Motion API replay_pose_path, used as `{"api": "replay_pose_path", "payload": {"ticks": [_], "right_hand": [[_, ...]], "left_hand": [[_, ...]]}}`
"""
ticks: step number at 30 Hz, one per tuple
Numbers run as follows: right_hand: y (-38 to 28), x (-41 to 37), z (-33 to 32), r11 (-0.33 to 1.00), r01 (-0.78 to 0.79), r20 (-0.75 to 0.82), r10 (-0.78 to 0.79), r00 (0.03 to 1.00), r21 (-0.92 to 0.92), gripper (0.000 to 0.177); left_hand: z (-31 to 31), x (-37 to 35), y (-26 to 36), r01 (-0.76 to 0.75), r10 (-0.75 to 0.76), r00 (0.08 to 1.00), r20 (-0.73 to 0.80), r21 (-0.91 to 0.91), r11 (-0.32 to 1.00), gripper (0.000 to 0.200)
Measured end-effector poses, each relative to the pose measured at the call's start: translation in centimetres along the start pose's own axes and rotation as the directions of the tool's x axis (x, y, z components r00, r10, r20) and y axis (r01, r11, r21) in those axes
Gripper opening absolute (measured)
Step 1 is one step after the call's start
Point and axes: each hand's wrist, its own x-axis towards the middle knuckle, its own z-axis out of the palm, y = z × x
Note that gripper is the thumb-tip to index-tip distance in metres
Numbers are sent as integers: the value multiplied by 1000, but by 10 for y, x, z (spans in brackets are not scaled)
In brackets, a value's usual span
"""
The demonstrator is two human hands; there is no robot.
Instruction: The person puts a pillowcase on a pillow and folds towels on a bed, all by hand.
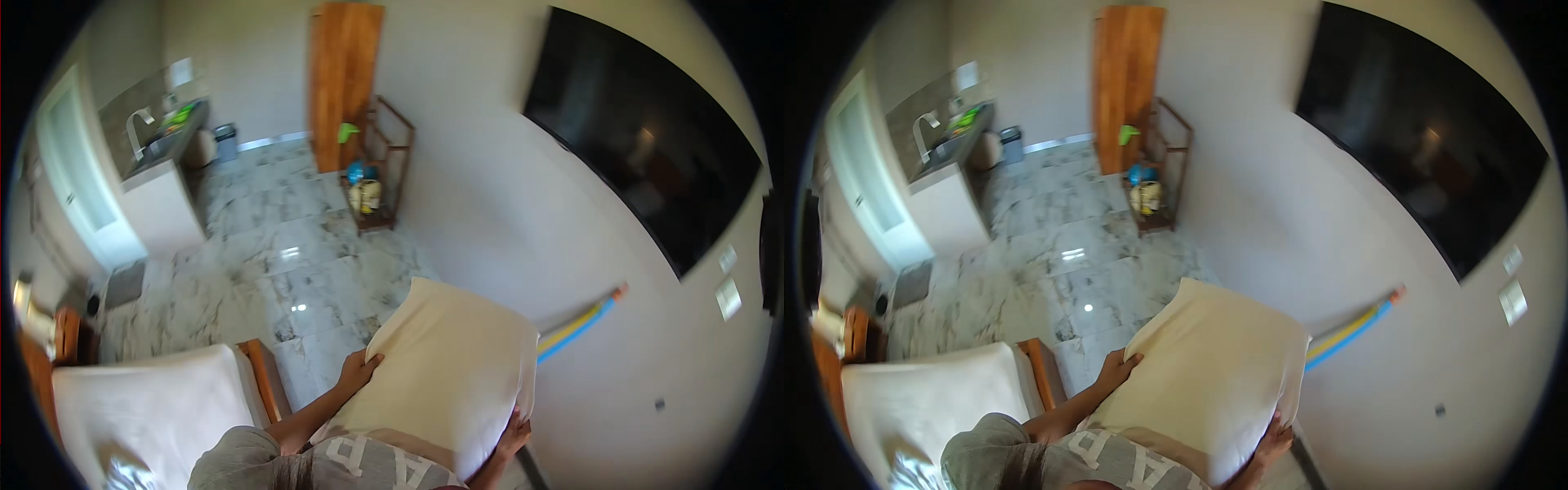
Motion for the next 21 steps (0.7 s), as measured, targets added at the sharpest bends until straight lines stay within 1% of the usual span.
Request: {"api": "replay_pose_path", "payload": {"ticks": [1, 2, 4, 5, 6, 7, 8, 9, 10, 11, 13, 14, 17, 18, 19, 20, 21], "right_hand": [[2, 14, 21, 999, 30, 67, -33, 997, 41, 41], [7, 32, 42, 1000, 15, 168, -19, 986, 24, 40], [5, 66, 87, 997, 70, 263, -62, 963, -21, 40], [-1, 77, 109, 993, 108, 308, -91, 947, -39, 39], [-21, 83, 129, 995, 81, 352, -97, 931, 60, 38], [-33, 87, 146, 991, 94, 390, -123, 913, 93, 40], [-44, 92, 165, 986, 109, 424, -154, 892, 128, 41], [-56, 101, 188, 977, 130, 453, -194, 870, 167, 43], [-54, 109, 212, 969, 149, 492, -229, 840, 196, 41], [-67, 111, 231, 966, 137, 544, -236, 805, 217, 41], [-95, 101, 275, 958, 109, 649, -261, 715, 265, 40], [-106, 97, 299, 950, 149, 682, -302, 666, 275, 40], [-142, 74, 374, 934, 105, 775, -343, 530, 342, 41], [-155, 61, 402, 909, 123, 772, -405, 489, 399, 41], [-166, 48, 424, 882, 129, 764, -459, 453, 454, 42], [-180, 37, 445, 851, 139, 749, -513, 419, 506, 43], [-199, 27, 466, 851, 199, 754, -523, 399, 485, 52]], "left_hand": [[-8, 2, 0, 34, -34, 997, -65, -4, 999, 31], [-13, 11, -9, 33, -37, 991, -128, -38, 999, 31], [-21, 24, -30, 32, -57, 965, -256, -99, 995, 31], [-26, 24, -25, 68, -87, 942, -323, -69, 995, 32], [-32, 24, -11, 114, -118, 918, -379, -32, 993, 32], [-39, 25, -4, 158, -142, 891, -432, 0, 987, 33], [-46, 27, -7, 147, -117, 861, -495, 22, 989, 34], [-52, 32, -14, 135, -105, 825, -556, 13, 991, 34], [-56, 32, -24, 128, -102, 787, -609, 0, 992, 35], [-60, 32, -30, 122, -104, 745, -659, -19, 992, 35], [-79, 28, -32, 135, -156, 652, -742, -89, 987, 36], [-88, 28, -34, 138, -182, 596, -782, -124, 983, 36], [-118, 31, -50, 157, -221, 450, -865, -167, 973, 37], [-134, 31, -43, 296, -330, 407, -852, -218, 930, 39], [-146, 36, -47, 240, -221, 344, -913, -142, 960, 40], [-161, 43, -55, 222, -226, 318, -921, -160, 962, 41], [-180, 52, -61, 200, -230, 292, -928, -176, 964, 41]]}}
